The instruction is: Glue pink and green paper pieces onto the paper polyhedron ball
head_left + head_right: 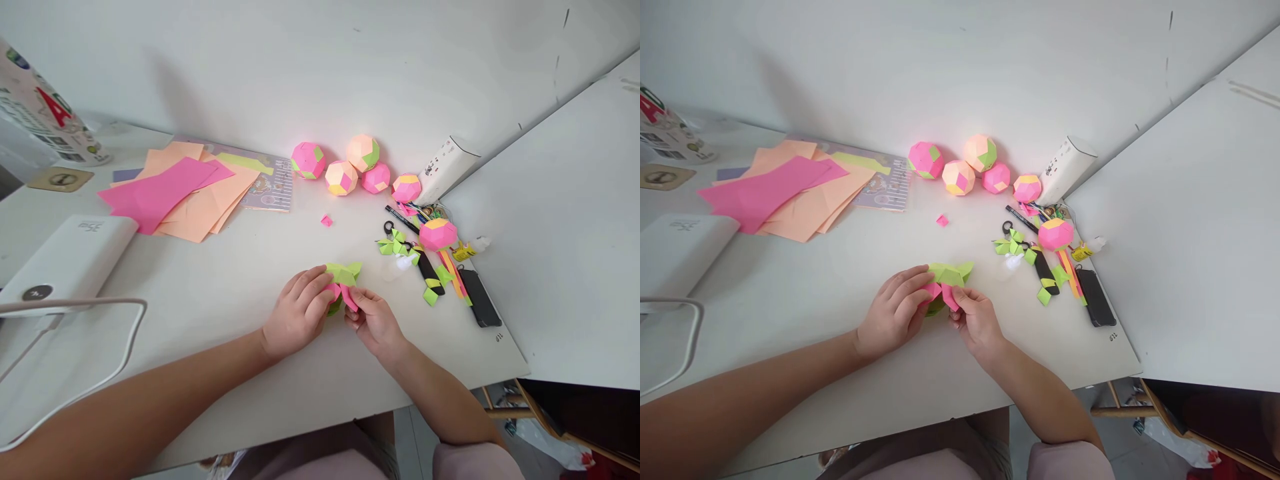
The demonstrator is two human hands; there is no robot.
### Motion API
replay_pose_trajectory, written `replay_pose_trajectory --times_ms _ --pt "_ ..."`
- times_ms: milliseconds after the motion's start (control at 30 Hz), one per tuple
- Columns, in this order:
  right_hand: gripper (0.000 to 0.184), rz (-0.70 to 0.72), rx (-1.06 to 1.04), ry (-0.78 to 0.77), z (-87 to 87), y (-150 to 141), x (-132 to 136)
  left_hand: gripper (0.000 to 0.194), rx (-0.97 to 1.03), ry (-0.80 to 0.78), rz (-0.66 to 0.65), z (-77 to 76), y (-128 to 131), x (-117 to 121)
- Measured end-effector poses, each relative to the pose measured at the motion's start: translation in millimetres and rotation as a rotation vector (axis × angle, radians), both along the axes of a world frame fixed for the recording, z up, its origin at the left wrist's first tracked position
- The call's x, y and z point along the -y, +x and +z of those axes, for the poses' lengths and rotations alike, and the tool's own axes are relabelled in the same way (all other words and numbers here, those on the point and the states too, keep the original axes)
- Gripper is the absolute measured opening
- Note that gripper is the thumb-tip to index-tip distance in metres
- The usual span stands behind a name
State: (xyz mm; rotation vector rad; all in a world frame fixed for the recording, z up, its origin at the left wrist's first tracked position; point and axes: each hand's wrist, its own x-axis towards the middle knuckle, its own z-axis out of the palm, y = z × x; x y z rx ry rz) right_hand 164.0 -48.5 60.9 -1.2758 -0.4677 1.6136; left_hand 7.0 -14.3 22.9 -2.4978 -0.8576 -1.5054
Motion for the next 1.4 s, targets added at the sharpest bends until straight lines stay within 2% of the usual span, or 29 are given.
replay_pose_trajectory --times_ms 1400 --pt "0.033 0.035 0.009 -0.002 5.3 -0.3 1.0 0.02 -0.004 -0.021 0.012 -1.2 -1.0 0.2"
